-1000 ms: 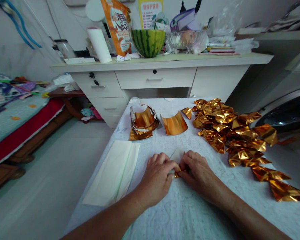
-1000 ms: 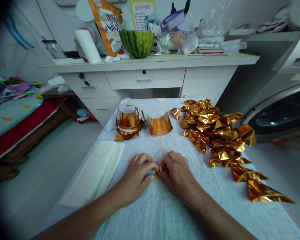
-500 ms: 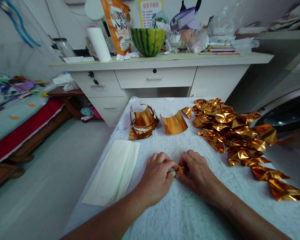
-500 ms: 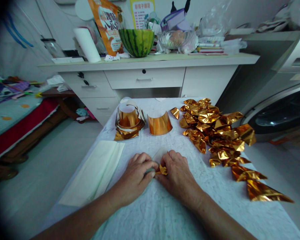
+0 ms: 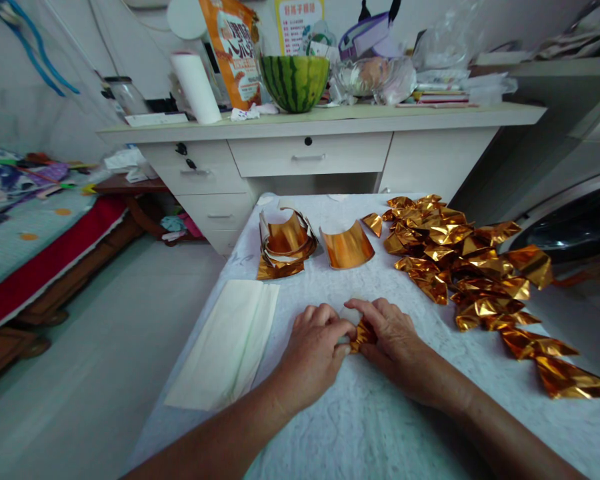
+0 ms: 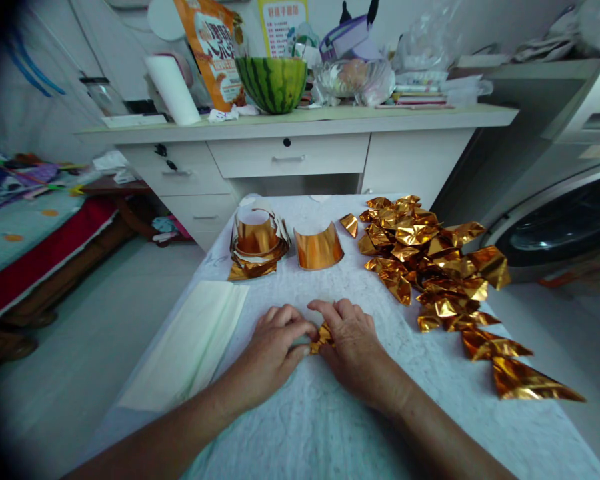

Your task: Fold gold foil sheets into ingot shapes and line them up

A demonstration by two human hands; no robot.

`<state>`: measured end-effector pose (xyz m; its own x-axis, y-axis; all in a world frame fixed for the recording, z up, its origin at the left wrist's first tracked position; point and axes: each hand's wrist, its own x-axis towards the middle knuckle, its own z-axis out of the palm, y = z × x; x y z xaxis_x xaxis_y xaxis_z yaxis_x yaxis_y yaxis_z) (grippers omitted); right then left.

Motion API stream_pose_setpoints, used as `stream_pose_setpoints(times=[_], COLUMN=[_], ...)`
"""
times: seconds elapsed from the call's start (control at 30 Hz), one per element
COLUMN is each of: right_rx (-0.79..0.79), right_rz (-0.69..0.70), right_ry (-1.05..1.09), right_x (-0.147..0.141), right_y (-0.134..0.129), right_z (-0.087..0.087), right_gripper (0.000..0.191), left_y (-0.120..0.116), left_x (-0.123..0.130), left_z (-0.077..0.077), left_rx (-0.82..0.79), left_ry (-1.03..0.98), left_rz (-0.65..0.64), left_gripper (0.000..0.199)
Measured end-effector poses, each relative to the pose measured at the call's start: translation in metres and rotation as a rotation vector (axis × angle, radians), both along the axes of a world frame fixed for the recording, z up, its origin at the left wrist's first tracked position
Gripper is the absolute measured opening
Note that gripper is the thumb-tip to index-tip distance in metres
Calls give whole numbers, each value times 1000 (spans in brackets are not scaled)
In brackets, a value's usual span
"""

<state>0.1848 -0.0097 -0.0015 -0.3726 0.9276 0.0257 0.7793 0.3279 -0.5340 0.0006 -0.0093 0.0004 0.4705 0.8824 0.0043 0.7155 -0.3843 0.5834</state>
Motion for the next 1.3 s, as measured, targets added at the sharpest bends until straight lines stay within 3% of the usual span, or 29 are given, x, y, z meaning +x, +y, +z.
stream_pose_setpoints(times=[0.27,0.5,0.63,0.83,0.93,1.0,1.13,1.3], right_rx=[-12,33,100,32,-72,-124,-15,62], right_rz=[51,-42,-37,37,26,-30,-146,-107], right_ry=[18,26,11,142,278,375,299,112], right_x=[9,0,-1,11,14,16,19,24], right_y=[0,-5,-4,-1,2,5,12,17], right_z=[-3,-6,-11,-8,-3,0,1,-1], right_gripper=[74,57,64,71,60,41,6,8], left_y=[2,3,2,2,2,3,5,5], left_x=[0,-1,-2,-3,-1,2,8,11], left_z=[2,0,-1,-1,0,0,-1,-1], left_rx=[-17,-5,-14,16,48,80,144,198], left_ry=[3,-9,-8,-23,-24,-11,15,-9], left_rz=[-5,-20,-25,-24,-20,-21,-29,-66], left_gripper=[21,22,24,25,16,8,6,4])
